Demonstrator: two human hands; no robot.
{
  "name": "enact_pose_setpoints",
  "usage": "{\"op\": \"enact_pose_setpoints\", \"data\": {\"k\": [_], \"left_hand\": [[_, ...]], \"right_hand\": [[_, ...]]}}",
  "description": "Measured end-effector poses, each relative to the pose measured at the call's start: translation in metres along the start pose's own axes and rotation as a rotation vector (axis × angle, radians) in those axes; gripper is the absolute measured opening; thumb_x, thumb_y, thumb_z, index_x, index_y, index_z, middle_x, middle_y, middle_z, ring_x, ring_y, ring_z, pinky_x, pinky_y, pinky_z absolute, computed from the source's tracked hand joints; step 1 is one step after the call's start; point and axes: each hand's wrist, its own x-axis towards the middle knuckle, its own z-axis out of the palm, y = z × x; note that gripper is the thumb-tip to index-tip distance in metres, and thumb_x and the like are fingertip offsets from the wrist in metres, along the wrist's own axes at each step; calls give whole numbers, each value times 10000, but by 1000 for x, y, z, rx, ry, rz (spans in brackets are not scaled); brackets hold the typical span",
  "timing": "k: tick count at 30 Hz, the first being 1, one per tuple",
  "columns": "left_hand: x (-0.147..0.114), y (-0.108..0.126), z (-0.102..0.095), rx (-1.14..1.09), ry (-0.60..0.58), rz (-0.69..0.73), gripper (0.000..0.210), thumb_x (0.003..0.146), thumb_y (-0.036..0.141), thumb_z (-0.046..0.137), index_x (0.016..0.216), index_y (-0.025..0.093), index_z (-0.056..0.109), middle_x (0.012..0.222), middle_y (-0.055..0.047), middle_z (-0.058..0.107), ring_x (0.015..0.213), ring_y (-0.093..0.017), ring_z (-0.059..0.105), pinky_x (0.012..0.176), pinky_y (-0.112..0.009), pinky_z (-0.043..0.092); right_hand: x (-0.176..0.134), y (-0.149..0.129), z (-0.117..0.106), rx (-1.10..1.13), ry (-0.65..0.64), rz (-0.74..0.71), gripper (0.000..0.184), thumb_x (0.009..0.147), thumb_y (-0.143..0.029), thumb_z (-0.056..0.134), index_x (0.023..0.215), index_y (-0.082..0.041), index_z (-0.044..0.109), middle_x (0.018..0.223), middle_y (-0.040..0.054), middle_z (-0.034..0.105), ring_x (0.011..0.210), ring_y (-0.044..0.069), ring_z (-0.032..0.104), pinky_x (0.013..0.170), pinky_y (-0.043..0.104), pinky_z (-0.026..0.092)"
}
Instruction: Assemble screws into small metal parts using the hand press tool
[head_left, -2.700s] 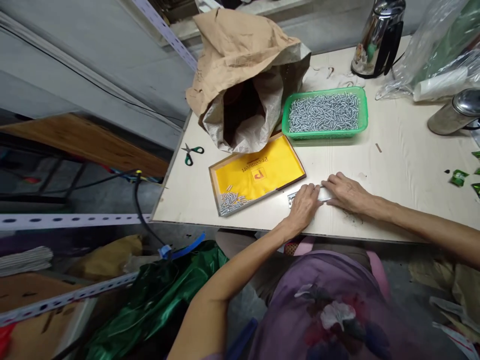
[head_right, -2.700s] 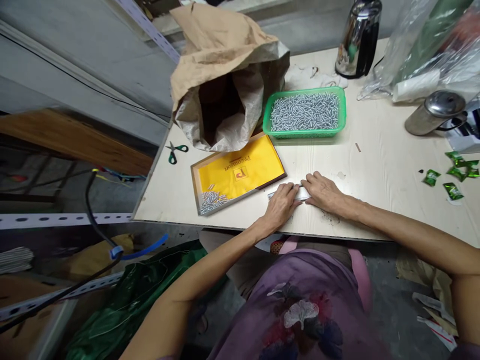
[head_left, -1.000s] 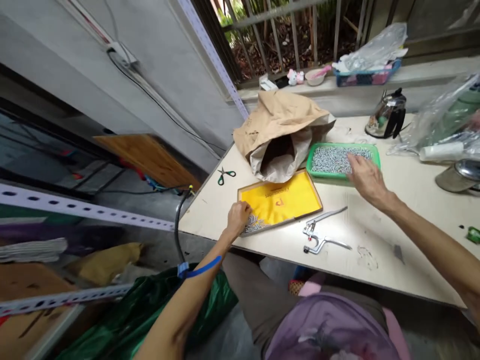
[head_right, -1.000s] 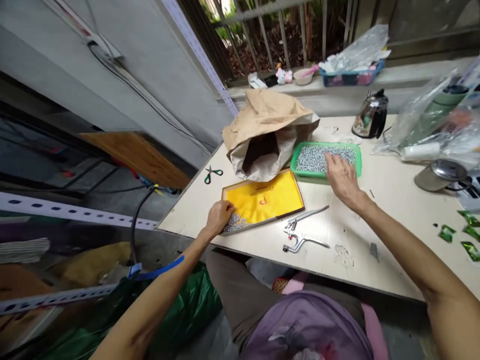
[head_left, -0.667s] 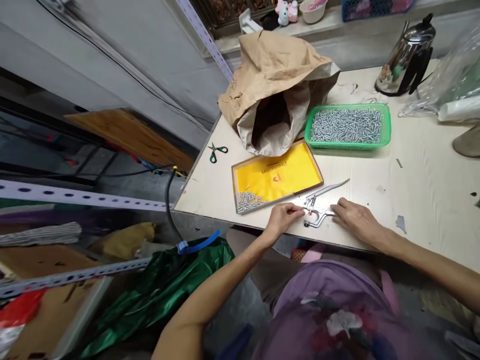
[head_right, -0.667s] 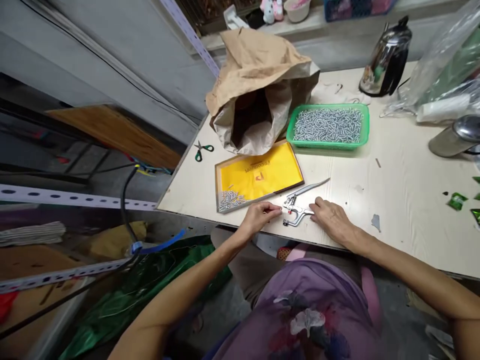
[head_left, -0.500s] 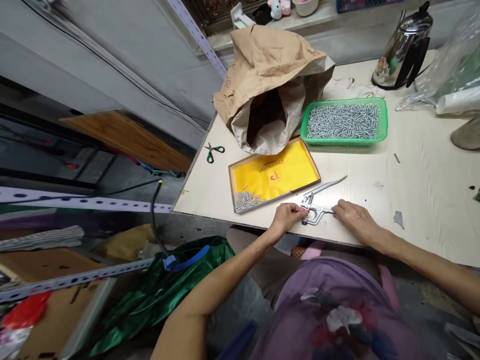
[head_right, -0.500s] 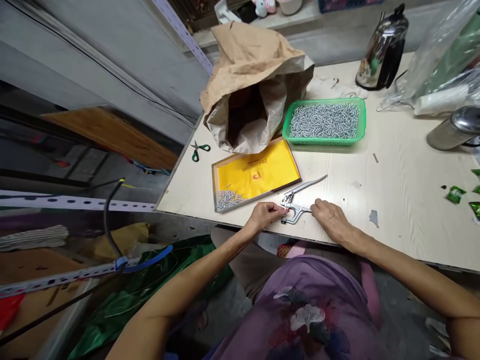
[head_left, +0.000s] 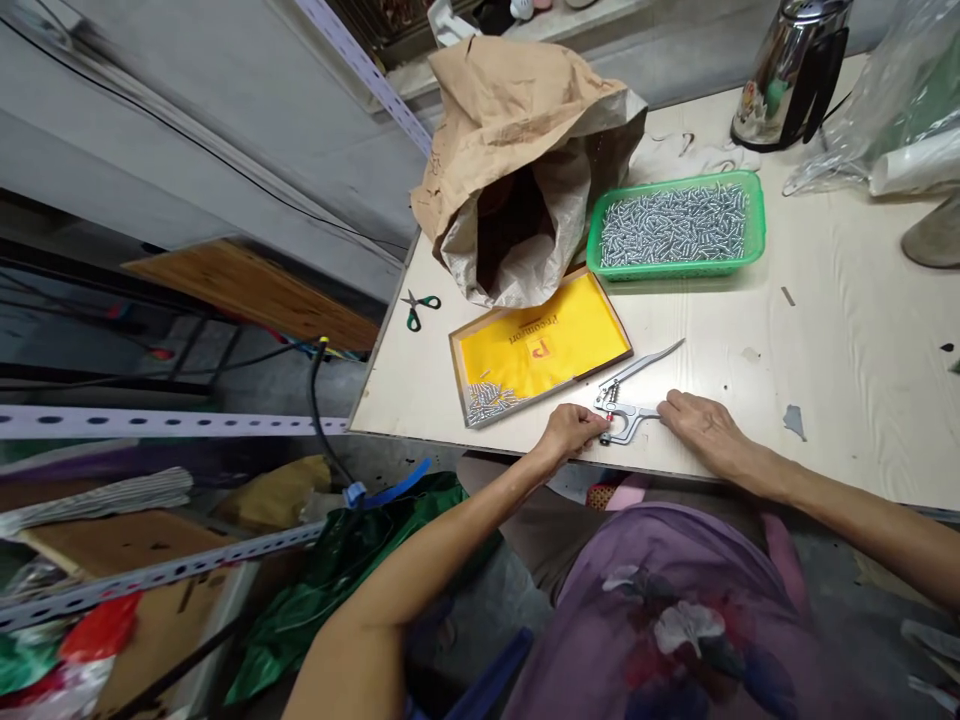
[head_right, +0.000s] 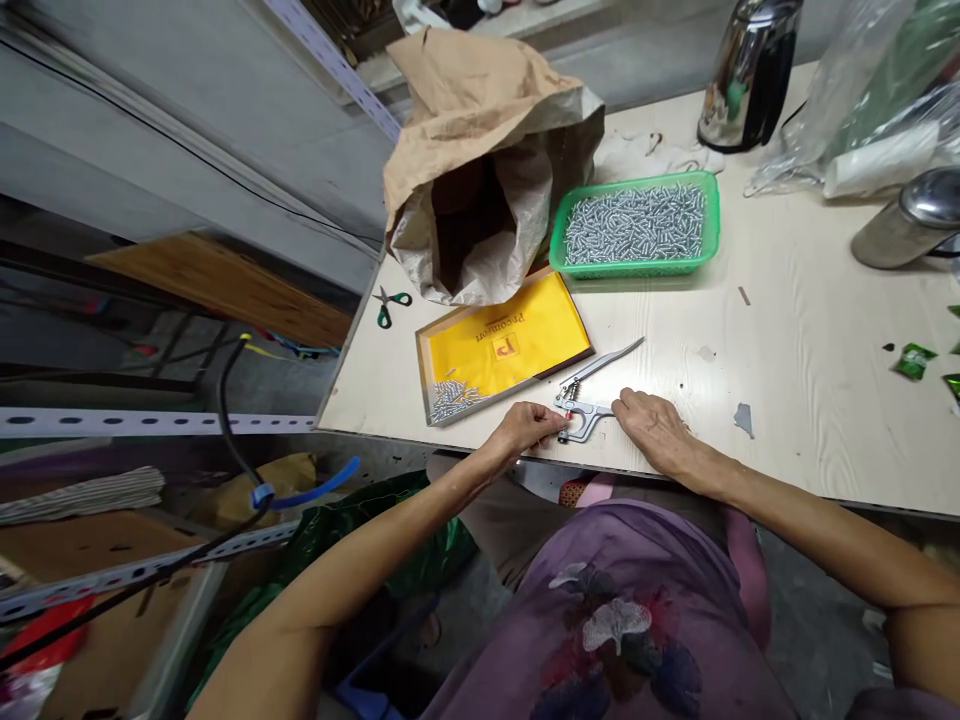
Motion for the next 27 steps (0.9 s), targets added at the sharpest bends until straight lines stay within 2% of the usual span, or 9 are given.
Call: {"op": "enact_pose_setpoints", "data": {"k": [5,11,15,24,27], "left_hand": [[-3,3,0,118,32,49,216,771,279,668,631,115,657,390,78,382,375,-56,339,410,-190,236],[4,-4,-5,133,-80,83,189,739,286,686,664,114,662,397,76,427,380,-62,375,422,-184,277],[8,-7,-5,70,-165,13,213,741,304,670,631,129,618,383,76,423,359,-63,363,408,-186,288],[4,-5,-4,89,-213,40,321,660,397,728,554,150,554,372,78,403,354,-47,366,371,-168,260],[4,-5,-4,73,-212,9,311,650,389,736,562,147,562,386,80,410,361,-46,361,375,-169,296]], "right_hand": [[0,-1,-1,-7,-3,0,233,885,-7,411,898,-160,587,856,79,587,739,187,516,615,293,317],[-1,1,1,-30,4,-23,234,899,-18,401,891,-161,585,847,73,585,729,187,504,619,297,318],[-3,1,6,-14,69,-41,233,907,-29,392,890,-164,581,836,71,577,732,191,498,632,300,323],[-1,2,1,10,39,-49,229,911,-45,398,885,-177,584,863,73,587,724,183,485,618,299,313],[3,8,-3,41,2,-46,110,929,-161,492,939,-171,600,970,99,612,806,195,528,651,296,367]]}}
